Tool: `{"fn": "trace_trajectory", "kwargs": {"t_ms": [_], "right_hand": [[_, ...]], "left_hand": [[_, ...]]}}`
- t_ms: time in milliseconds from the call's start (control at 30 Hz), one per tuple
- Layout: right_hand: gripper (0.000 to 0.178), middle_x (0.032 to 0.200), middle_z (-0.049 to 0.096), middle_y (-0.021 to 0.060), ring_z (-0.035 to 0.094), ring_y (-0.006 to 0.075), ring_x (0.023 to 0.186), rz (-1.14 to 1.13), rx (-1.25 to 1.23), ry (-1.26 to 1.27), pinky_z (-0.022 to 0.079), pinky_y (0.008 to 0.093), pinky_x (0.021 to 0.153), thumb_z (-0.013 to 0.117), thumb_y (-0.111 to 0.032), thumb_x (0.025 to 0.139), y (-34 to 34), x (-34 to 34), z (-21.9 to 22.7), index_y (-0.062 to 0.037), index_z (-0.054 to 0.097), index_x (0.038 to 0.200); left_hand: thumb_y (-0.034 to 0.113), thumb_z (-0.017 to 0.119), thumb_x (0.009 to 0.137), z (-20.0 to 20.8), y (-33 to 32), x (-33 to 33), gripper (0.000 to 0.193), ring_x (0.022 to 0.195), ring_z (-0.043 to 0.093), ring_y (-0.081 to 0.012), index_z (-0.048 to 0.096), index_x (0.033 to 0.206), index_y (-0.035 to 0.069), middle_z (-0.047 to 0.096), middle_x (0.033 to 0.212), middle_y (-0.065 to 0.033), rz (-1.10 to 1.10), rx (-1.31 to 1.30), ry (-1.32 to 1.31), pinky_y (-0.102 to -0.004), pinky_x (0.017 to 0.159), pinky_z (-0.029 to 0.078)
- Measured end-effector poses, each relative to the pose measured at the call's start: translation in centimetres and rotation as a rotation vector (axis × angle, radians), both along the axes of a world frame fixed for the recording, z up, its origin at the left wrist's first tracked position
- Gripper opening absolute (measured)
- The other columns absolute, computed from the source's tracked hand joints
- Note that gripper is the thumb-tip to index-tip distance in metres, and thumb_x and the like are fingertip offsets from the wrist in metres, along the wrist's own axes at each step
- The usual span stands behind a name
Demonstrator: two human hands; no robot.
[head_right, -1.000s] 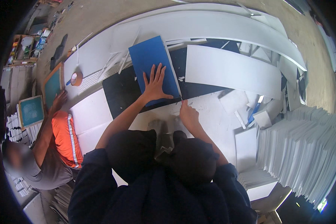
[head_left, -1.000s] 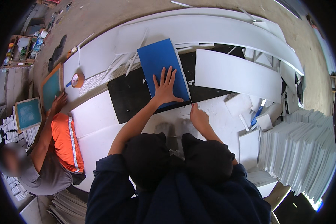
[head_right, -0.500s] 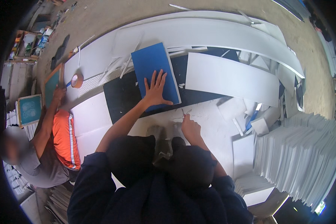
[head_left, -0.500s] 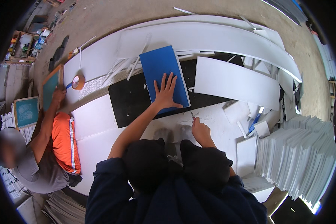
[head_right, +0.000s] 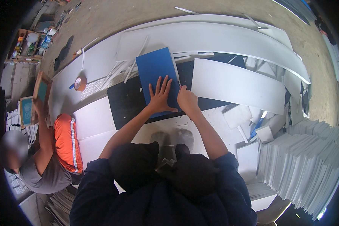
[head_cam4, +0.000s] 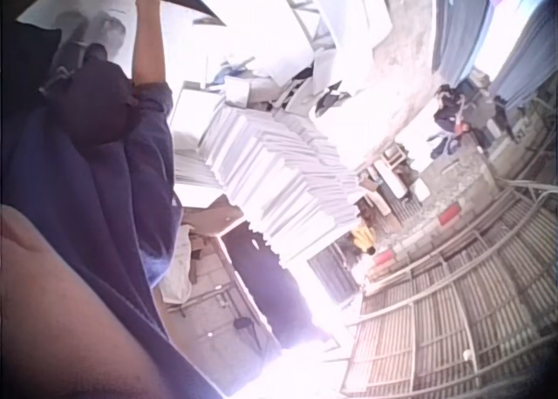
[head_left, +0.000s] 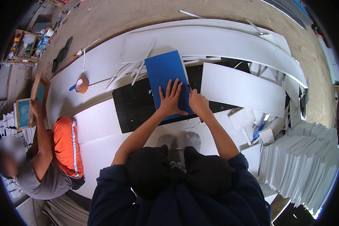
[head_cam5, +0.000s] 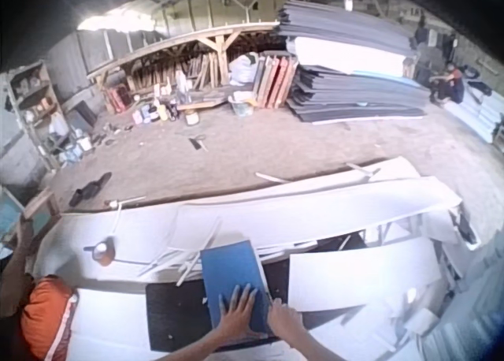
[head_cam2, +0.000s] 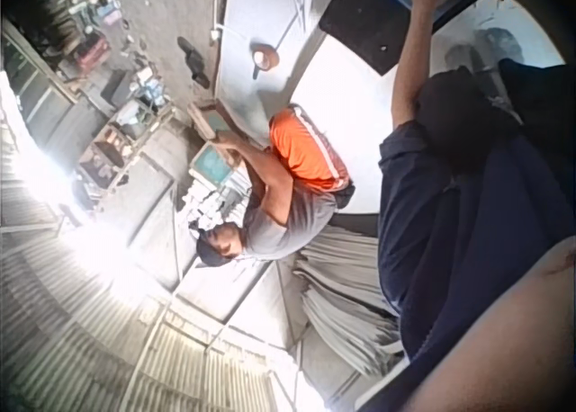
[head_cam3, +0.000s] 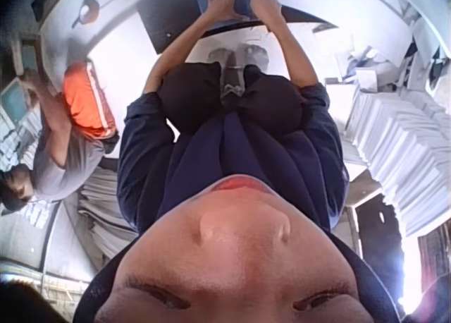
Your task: The person sits on the floor and uses a utility knife to trim the edges of blue and white paper sheets. They place each sheet on a black cutting mat, align it, and cut along the edges before stacking the finished pieces.
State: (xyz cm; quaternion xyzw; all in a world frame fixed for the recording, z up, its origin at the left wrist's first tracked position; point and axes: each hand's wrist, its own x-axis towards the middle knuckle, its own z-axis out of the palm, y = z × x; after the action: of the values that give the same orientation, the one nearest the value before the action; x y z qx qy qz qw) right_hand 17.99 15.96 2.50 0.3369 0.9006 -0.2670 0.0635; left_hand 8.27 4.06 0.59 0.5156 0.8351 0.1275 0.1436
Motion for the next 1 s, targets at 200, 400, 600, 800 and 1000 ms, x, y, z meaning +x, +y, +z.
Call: {"fn": "trace_trajectory", "kwargs": {"t_ms": [200, 400, 600, 800, 1000], "right_hand": [[0.028, 0.082, 0.062, 0.0233, 0.061, 0.0393, 0.079, 0.03, -0.111, -0.113, 0.048, 0.0494, 0.069, 0.037, -0.024, 0.089, 1.5, -1.1, -0.4, -0.0005, 0.049, 0.097], [0.026, 0.081, 0.062, 0.0239, 0.061, 0.0412, 0.078, 0.005, -0.108, -0.13, 0.048, 0.0503, 0.068, 0.036, -0.023, 0.089, -0.9, 1.9, -0.5, -0.001, 0.045, 0.099], [0.02, 0.072, 0.061, 0.0235, 0.061, 0.0414, 0.072, -0.025, -0.112, -0.093, 0.048, 0.0512, 0.064, 0.039, -0.022, 0.089, -2.7, 4.7, -0.9, -0.0027, 0.043, 0.095], [0.019, 0.069, 0.061, 0.0231, 0.061, 0.0413, 0.069, -0.037, -0.118, -0.106, 0.047, 0.0518, 0.062, 0.039, -0.022, 0.089, -4.0, 7.1, -0.9, -0.0033, 0.042, 0.094], [0.019, 0.07, 0.06, 0.0238, 0.061, 0.0418, 0.069, -0.041, -0.138, -0.142, 0.047, 0.0531, 0.062, 0.037, -0.021, 0.089, -4.9, 8.6, -0.9, -0.0038, 0.04, 0.095]], "left_hand": [[0.06, 0.077, 0.035, -0.1, 0.2, 0.1, 0.134, 0.135, 0.0, -0.0315, 0.01, 0.14, 0.012, 0.006, 0.147, -0.0092, -0.005, 0.006, 0.005, -0.065, 0.096, -0.002], [0.058, 0.078, 0.035, 0.0, -0.1, 0.3, 0.134, 0.135, -0.001, -0.0309, 0.01, 0.14, 0.013, 0.006, 0.147, -0.0082, 0.013, 0.021, -0.002, -0.0648, 0.097, -0.002], [0.058, 0.078, 0.036, 0.3, 0.2, 0.4, 0.133, 0.135, -0.002, -0.0301, 0.01, 0.141, 0.013, 0.006, 0.147, -0.0076, 0.025, -0.02, -0.015, -0.0644, 0.097, -0.003], [0.059, 0.077, 0.037, 0.1, 0.2, 0.7, 0.132, 0.135, -0.003, -0.0307, 0.01, 0.141, 0.012, 0.005, 0.147, -0.0077, 0.024, -0.017, -0.009, -0.0652, 0.097, -0.003], [0.06, 0.076, 0.038, 0.1, 0.2, 0.5, 0.132, 0.135, -0.004, -0.0306, 0.008, 0.141, 0.013, 0.004, 0.147, -0.0076, 0.023, -0.027, -0.019, -0.0654, 0.096, -0.004]]}}
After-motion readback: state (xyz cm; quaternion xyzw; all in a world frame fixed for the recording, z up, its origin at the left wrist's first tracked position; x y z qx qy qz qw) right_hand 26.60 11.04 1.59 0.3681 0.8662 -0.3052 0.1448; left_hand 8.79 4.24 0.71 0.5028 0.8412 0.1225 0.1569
